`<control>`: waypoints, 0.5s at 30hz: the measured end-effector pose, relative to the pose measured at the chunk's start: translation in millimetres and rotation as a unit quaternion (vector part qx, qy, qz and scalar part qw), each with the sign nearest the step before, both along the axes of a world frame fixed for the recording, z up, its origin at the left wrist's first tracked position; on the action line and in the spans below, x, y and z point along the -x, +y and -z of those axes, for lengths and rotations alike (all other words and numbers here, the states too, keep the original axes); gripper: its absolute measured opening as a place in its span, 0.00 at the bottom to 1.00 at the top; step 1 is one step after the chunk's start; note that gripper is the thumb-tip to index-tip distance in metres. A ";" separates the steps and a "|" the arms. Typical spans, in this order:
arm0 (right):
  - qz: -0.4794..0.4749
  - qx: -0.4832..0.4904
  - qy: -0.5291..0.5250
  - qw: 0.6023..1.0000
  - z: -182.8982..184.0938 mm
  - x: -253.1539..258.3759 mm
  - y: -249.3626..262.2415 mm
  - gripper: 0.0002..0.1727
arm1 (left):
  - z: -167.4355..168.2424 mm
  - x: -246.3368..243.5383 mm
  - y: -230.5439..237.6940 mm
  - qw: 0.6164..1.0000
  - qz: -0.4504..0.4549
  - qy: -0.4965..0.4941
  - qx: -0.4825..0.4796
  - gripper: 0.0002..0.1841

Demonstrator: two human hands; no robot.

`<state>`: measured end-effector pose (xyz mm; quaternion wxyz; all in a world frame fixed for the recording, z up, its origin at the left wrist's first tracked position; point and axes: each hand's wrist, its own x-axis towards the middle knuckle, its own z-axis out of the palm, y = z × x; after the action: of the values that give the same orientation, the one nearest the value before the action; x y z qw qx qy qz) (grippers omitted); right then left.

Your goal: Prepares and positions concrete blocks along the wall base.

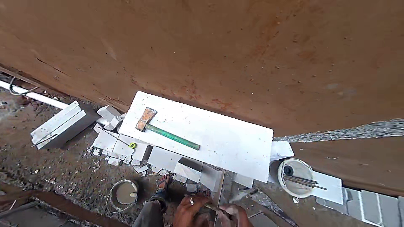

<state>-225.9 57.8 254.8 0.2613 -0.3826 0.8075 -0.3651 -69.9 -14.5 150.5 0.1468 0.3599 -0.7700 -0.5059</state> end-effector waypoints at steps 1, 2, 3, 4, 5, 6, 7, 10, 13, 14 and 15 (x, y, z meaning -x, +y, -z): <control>-0.013 0.019 -0.012 1.000 -5.2 -23.0 -24.1 0.12 | 1.7 -20.3 -11.1 0.998 -0.046 0.016 0.039 0.16; -0.032 0.035 -0.020 0.999 -8.5 -42.1 -47.9 0.11 | 3.0 -42.0 -26.1 0.993 -0.087 0.029 0.074 0.13; -0.061 0.053 -0.034 0.996 -8.9 -56.3 -72.6 0.12 | 3.9 -63.6 -43.6 0.986 -0.119 0.038 0.106 0.11; -0.099 0.068 -0.052 0.991 -7.5 -64.7 -98.9 0.14 | 4.7 -84.3 -61.8 0.980 -0.145 0.042 0.131 0.11; -0.132 0.073 -0.061 0.987 -5.2 -68.1 -127.0 0.20 | 6.4 -104.6 -79.6 0.976 -0.161 0.039 0.143 0.11; -0.155 0.063 -0.038 0.985 -1.4 -67.5 -156.2 0.30 | 8.7 -123.5 -96.8 0.975 -0.167 0.032 0.141 0.13; -0.167 0.050 0.037 0.984 8.5 -64.3 -185.4 0.38 | 12.1 -139.8 -113.3 0.977 -0.169 0.018 0.131 0.15; -0.177 0.000 0.244 0.954 58.7 -53.7 -249.8 0.45 | 27.6 -181.7 -146.0 0.981 -0.167 -0.046 0.082 0.16; -0.207 -0.036 0.355 0.911 86.6 -44.5 -284.5 0.39 | 53.9 -199.6 -163.4 0.985 -0.161 -0.054 0.038 0.13; -0.213 -0.012 0.375 0.902 91.8 -43.0 -288.6 0.32 | 62.3 -202.5 -165.1 0.987 -0.147 -0.049 0.031 0.13; -0.215 0.013 0.392 0.894 93.5 -43.0 -288.4 0.24 | 70.8 -204.2 -163.9 0.991 -0.127 -0.042 0.019 0.11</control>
<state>-182.9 -230.6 161.3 -0.0092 -0.6625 0.7375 -0.1306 134.3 -178.4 79.7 0.1842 0.4726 -0.7332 -0.4529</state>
